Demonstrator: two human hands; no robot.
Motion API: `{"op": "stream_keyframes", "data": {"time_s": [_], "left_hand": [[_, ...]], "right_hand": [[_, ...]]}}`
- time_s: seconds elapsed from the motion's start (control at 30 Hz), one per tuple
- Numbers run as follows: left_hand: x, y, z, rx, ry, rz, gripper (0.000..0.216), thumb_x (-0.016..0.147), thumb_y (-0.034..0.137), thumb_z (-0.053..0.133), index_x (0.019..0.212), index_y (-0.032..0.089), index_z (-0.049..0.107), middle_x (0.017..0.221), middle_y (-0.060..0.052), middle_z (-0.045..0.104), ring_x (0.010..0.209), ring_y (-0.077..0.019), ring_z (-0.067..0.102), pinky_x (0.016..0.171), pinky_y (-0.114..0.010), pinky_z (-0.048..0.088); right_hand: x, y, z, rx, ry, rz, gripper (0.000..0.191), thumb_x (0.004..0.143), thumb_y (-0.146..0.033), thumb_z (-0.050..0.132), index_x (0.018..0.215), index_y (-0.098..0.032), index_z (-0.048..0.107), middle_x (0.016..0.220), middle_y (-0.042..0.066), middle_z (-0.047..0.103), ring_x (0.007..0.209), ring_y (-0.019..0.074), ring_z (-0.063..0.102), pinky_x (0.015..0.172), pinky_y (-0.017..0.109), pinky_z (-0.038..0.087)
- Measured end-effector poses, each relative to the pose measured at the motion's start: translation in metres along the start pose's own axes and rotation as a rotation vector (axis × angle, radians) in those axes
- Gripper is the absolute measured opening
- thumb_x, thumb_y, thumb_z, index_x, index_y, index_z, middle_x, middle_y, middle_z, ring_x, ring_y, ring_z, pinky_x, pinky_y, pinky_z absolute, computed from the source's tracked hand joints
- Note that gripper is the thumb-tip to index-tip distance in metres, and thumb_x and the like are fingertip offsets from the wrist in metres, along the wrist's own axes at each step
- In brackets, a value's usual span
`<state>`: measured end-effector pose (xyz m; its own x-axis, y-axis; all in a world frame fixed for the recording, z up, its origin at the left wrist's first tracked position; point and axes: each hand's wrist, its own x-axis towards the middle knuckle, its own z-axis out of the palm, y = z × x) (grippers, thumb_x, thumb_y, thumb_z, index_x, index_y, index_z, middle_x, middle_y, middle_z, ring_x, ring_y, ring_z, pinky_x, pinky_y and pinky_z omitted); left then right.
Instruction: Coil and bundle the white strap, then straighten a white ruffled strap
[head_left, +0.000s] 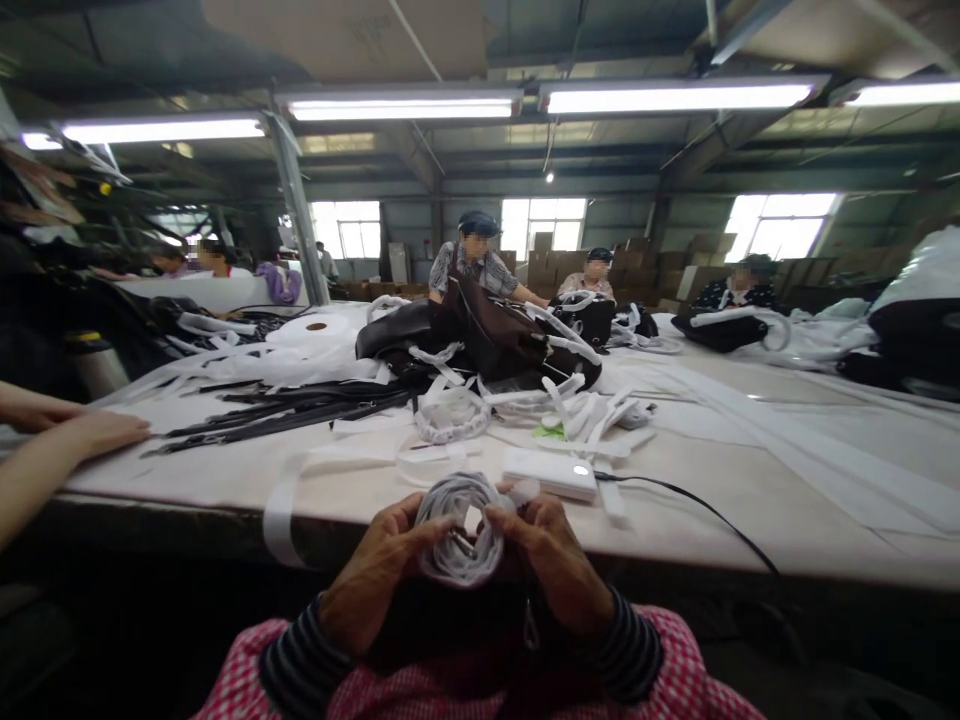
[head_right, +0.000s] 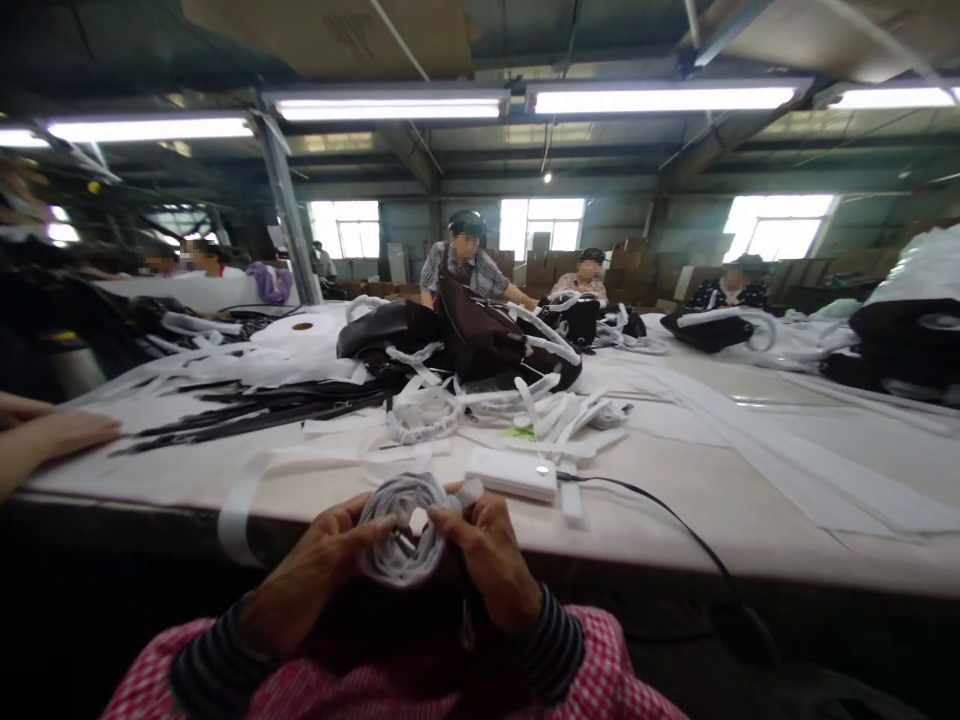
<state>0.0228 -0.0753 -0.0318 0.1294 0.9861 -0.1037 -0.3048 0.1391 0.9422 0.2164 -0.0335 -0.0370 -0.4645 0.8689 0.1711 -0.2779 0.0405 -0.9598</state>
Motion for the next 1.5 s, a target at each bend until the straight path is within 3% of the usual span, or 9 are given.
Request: {"op": "stream_keyframes", "data": {"time_s": [0.2, 0.37, 0.47, 0.6, 0.7, 0.93, 1.13, 1.27, 1.5], "left_hand": [[-0.013, -0.015, -0.003, 0.012, 0.076, -0.086, 0.053, 0.07, 0.042, 0.09, 0.114, 0.018, 0.074, 0.098, -0.008, 0.078, 0.088, -0.0269, 0.073, 0.084, -0.038, 0.059], [0.004, 0.01, 0.0, 0.133, 0.079, -0.094, 0.051, 0.064, 0.04, 0.092, 0.105, 0.017, 0.073, 0.091, -0.005, 0.077, 0.081, -0.0254, 0.072, 0.076, -0.034, 0.058], [0.024, 0.026, -0.011, 0.244, 0.039, -0.106, 0.05, 0.061, 0.042, 0.091, 0.097, 0.016, 0.068, 0.087, -0.005, 0.076, 0.076, -0.0231, 0.071, 0.069, -0.03, 0.056], [0.068, 0.038, -0.031, 0.441, -0.002, -0.103, 0.048, 0.063, 0.041, 0.084, 0.1, 0.017, 0.063, 0.081, -0.004, 0.075, 0.067, -0.0208, 0.069, 0.059, -0.027, 0.05], [0.106, 0.042, -0.036, 0.601, -0.079, -0.077, 0.039, 0.06, 0.036, 0.079, 0.092, 0.016, 0.067, 0.074, -0.003, 0.073, 0.065, -0.0206, 0.066, 0.058, -0.027, 0.046], [0.156, 0.035, -0.036, 0.62, -0.171, -0.03, 0.034, 0.054, 0.029, 0.08, 0.085, 0.015, 0.075, 0.075, -0.003, 0.072, 0.074, -0.0222, 0.066, 0.072, -0.032, 0.049], [0.169, 0.034, -0.049, 0.559, -0.108, -0.01, 0.04, 0.055, 0.037, 0.083, 0.085, 0.014, 0.071, 0.078, -0.004, 0.071, 0.078, -0.0202, 0.065, 0.075, -0.031, 0.048], [0.159, 0.042, -0.048, 0.581, -0.066, -0.077, 0.035, 0.054, 0.026, 0.078, 0.084, 0.015, 0.066, 0.071, 0.0, 0.068, 0.065, -0.0159, 0.06, 0.056, -0.024, 0.041], [0.124, 0.044, -0.051, 0.626, 0.091, -0.189, 0.046, 0.057, 0.028, 0.069, 0.099, 0.019, 0.055, 0.071, 0.003, 0.064, 0.051, -0.0114, 0.052, 0.04, -0.018, 0.027]], "right_hand": [[-0.02, 0.02, 0.0, -0.272, 0.062, -0.046, 0.035, 0.092, -0.049, 0.067, 0.109, -0.018, 0.065, 0.09, 0.004, 0.068, 0.08, 0.0196, 0.061, 0.071, 0.028, 0.048], [-0.006, 0.015, -0.004, -0.714, 0.128, -0.127, 0.024, 0.096, -0.041, 0.062, 0.11, -0.022, 0.067, 0.092, 0.004, 0.069, 0.085, 0.0216, 0.061, 0.076, 0.03, 0.045], [0.007, 0.0, -0.017, -0.845, 0.018, -0.118, 0.023, 0.097, -0.042, 0.063, 0.107, -0.021, 0.069, 0.088, 0.003, 0.069, 0.082, 0.0211, 0.062, 0.074, 0.03, 0.043], [0.045, -0.036, -0.055, -0.899, -0.001, -0.152, 0.027, 0.101, -0.041, 0.057, 0.093, -0.017, 0.069, 0.079, 0.002, 0.068, 0.068, 0.0162, 0.065, 0.067, 0.026, 0.045], [0.093, -0.053, -0.082, -1.183, 0.044, -0.143, 0.02, 0.1, -0.026, 0.054, 0.091, -0.014, 0.068, 0.079, 0.002, 0.067, 0.07, 0.0159, 0.065, 0.072, 0.027, 0.045], [0.174, -0.022, -0.102, -1.442, -0.05, 0.054, 0.018, 0.064, -0.011, 0.081, 0.067, -0.016, 0.065, 0.078, 0.007, 0.068, 0.08, 0.0248, 0.064, 0.071, 0.031, 0.042], [0.181, -0.021, -0.128, -1.383, 0.02, 0.037, 0.018, 0.064, -0.012, 0.071, 0.06, -0.016, 0.055, 0.065, 0.004, 0.059, 0.07, 0.0209, 0.058, 0.067, 0.031, 0.04], [0.181, -0.04, -0.136, -1.18, 0.125, -0.111, 0.012, 0.075, -0.027, 0.062, 0.079, -0.016, 0.059, 0.079, 0.005, 0.063, 0.077, 0.0198, 0.059, 0.07, 0.031, 0.044], [0.17, -0.076, -0.087, -0.703, 0.172, -0.297, 0.03, 0.079, -0.034, 0.049, 0.103, -0.017, 0.054, 0.082, 0.003, 0.065, 0.073, 0.0178, 0.063, 0.063, 0.027, 0.051]]}}
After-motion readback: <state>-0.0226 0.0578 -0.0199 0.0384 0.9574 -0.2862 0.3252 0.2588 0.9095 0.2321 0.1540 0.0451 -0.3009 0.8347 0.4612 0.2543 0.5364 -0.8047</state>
